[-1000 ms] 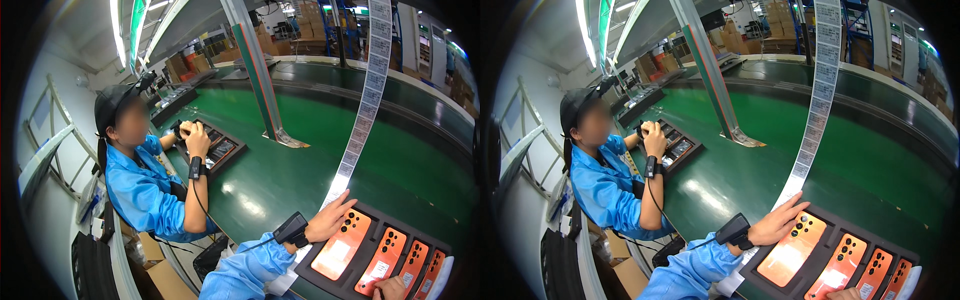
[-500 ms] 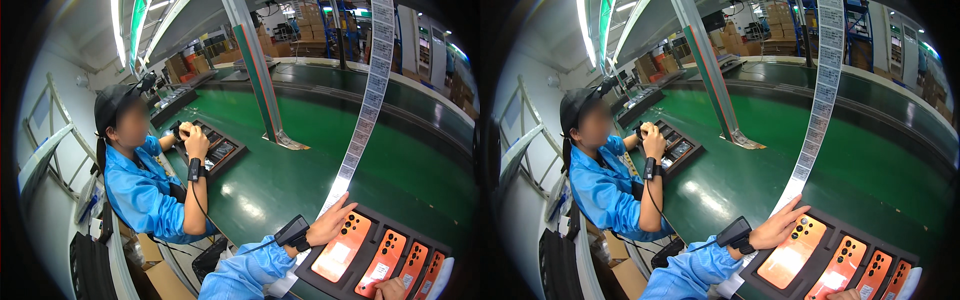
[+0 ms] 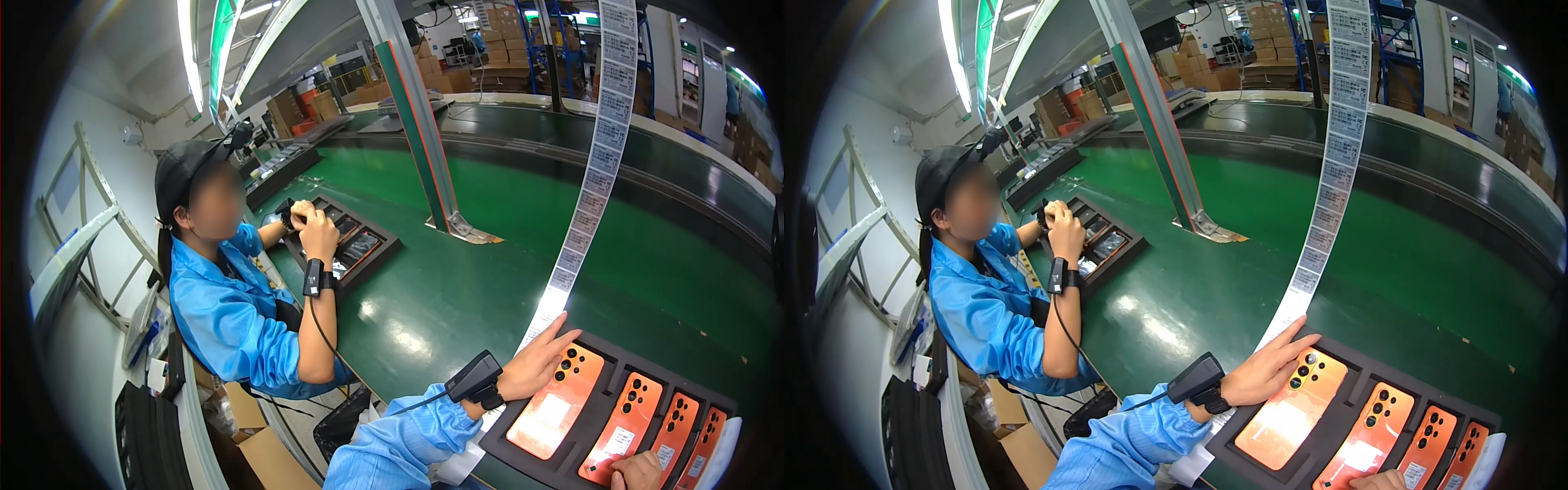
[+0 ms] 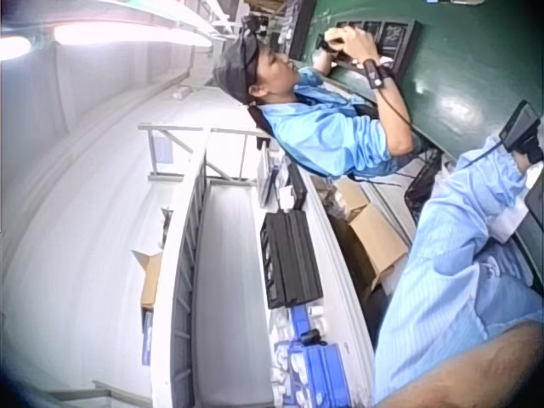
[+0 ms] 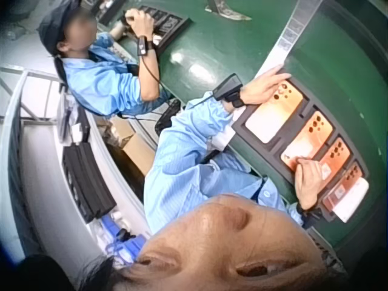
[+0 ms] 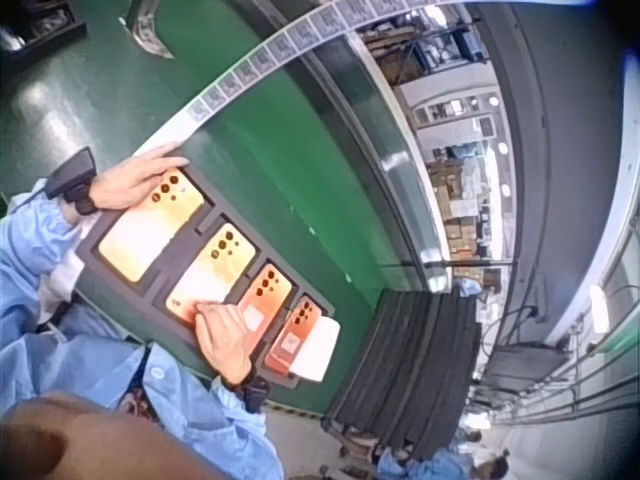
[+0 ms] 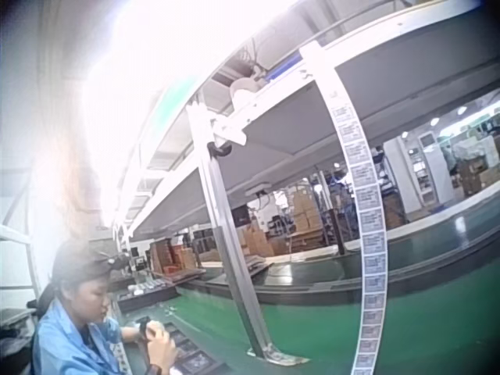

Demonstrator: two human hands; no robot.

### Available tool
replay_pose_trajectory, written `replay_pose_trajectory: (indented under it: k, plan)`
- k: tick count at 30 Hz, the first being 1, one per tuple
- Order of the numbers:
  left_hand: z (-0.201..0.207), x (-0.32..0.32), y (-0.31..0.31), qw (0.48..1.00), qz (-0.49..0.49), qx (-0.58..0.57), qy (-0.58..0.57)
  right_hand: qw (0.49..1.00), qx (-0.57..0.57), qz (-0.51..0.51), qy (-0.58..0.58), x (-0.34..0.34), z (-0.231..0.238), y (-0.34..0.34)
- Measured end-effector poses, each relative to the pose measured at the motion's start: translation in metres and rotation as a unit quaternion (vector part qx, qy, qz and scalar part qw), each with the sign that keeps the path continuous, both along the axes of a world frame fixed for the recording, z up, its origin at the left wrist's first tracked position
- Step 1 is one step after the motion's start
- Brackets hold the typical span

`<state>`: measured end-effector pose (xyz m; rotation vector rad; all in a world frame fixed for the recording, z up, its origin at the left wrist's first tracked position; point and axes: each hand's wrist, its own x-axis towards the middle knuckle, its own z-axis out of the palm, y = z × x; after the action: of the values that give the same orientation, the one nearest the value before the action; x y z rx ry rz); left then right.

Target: Applying stickers or labels to the back of orange mobile phone casings in an assembly line setting.

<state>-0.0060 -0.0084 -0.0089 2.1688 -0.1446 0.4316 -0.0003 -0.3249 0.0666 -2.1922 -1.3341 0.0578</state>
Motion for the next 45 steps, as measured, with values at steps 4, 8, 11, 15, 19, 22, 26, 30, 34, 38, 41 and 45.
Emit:
replay_pose_trajectory:
  k: [4,8,11,15,19,22,26,30,34,38,41,45]
  plan:
    - [-0.0005,0.0003,0.0004,1.000,0.000,0.005,0.000,1.000,-0.002,-0.001,0.004,0.0000,0.0005,-0.0002]
    - [0.0022,-0.0001,0.0006,1.000,0.001,0.010,0.005,1.000,-0.001,-0.002,0.008,0.0002,0.0009,0.0000]
    - [0.0021,-0.0003,0.0006,1.000,0.002,0.012,0.006,1.000,0.000,-0.002,0.009,0.0010,0.0003,-0.0002]
    - [0.0007,0.0005,0.0009,1.000,0.002,0.010,0.004,1.000,0.003,0.000,0.010,0.0008,0.0003,0.0004]
    - [0.0011,0.0007,0.0011,1.000,0.000,0.015,-0.001,1.000,0.004,-0.001,0.006,0.0007,0.0000,0.0004]
    - [0.0015,0.0001,0.0011,1.000,0.002,0.019,-0.001,1.000,0.004,-0.003,0.003,0.0005,-0.0006,-0.0001]
    - [0.0014,0.0000,0.0011,1.000,-0.001,0.016,-0.002,1.000,0.006,-0.003,0.001,-0.0001,0.0003,0.0003]
    - [0.0007,0.0002,0.0015,1.000,0.000,0.021,-0.001,1.000,0.010,-0.003,0.000,-0.0003,0.0003,0.0004]
    - [0.0018,-0.0002,0.0017,1.000,0.001,0.024,0.000,1.000,0.011,0.000,-0.003,0.0001,-0.0005,0.0002]
    - [0.0022,0.0002,0.0019,1.000,-0.001,0.021,0.002,1.000,0.011,0.002,-0.007,0.0007,-0.0015,0.0000]
    - [0.0023,0.0004,0.0020,1.000,-0.001,0.020,0.001,1.000,0.013,0.005,-0.009,0.0015,-0.0019,-0.0003]
    - [0.0020,0.0009,0.0037,0.999,0.003,0.040,0.005,1.000,0.014,0.007,0.000,0.0016,-0.0008,0.0008]
